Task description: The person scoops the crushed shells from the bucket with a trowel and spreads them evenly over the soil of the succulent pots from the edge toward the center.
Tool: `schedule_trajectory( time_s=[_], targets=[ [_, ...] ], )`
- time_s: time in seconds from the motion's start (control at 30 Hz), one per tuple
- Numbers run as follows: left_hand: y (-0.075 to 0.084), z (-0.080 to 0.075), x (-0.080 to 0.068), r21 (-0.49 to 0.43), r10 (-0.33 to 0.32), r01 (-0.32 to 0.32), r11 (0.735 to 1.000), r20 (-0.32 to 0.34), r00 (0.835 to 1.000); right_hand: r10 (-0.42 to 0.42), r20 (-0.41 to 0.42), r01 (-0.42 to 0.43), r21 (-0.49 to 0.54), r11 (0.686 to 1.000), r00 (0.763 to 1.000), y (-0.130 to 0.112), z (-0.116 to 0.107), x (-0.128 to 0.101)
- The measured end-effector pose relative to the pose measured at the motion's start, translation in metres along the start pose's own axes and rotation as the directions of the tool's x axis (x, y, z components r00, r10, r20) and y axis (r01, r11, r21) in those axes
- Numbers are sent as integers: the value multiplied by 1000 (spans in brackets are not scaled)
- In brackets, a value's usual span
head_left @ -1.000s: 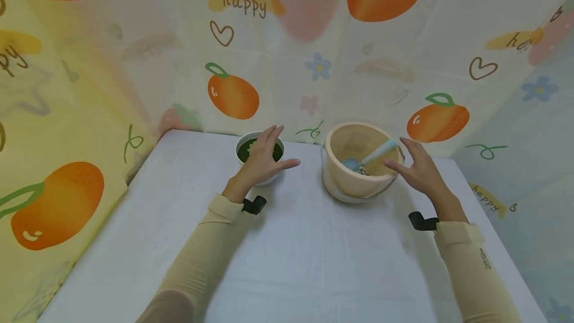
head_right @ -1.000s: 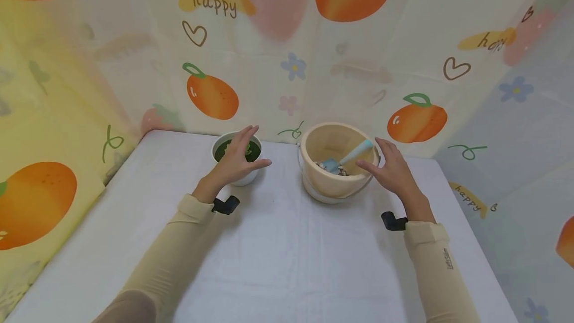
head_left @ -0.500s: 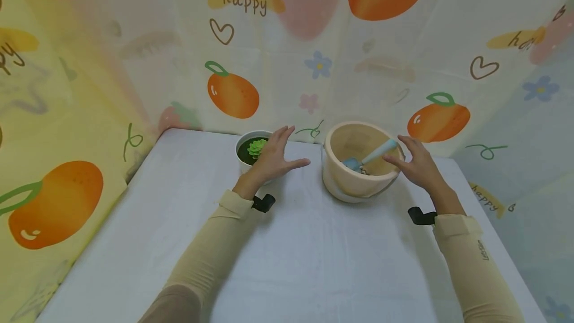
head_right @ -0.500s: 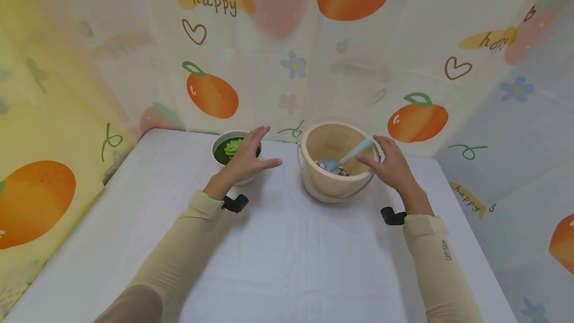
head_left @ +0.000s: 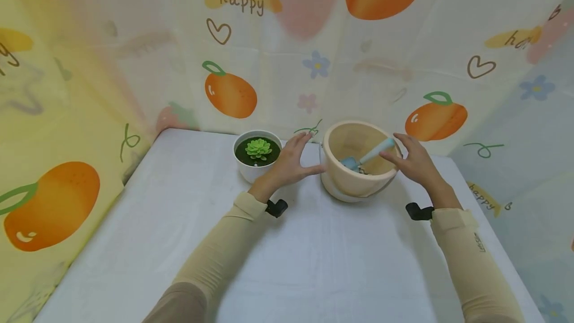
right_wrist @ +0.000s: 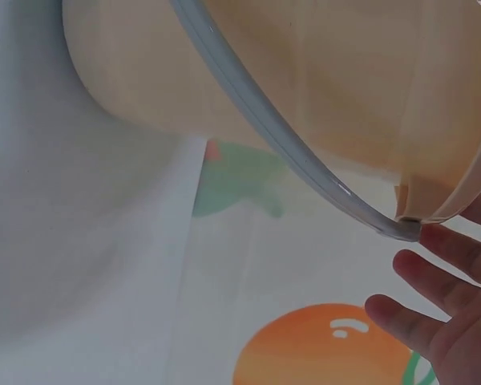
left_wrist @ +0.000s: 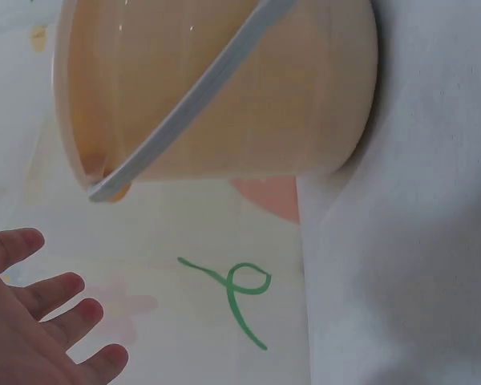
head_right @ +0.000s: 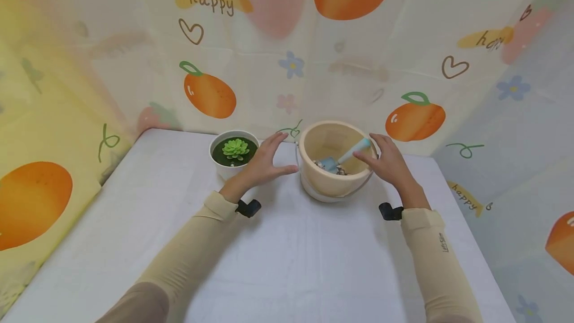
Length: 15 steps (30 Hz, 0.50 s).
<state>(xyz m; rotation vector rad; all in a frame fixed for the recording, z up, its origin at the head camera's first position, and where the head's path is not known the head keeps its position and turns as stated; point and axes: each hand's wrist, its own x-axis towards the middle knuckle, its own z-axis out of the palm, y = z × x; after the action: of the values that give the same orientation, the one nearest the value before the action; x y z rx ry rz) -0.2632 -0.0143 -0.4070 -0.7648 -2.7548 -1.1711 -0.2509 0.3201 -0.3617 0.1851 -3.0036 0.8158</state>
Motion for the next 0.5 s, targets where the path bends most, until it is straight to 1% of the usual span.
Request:
schedule_trajectory(
  time_s=[0.27,0.5],
  targets=[
    [3,13,5,-3,8,-8,1000,5,1000,-16,-11,16,-8,1000,1000,1,1,3],
    [5,22,10,-36,12,-12,999,8,1000,-21,-17,21,-15,1000,1000,5,2,6]
  ],
)
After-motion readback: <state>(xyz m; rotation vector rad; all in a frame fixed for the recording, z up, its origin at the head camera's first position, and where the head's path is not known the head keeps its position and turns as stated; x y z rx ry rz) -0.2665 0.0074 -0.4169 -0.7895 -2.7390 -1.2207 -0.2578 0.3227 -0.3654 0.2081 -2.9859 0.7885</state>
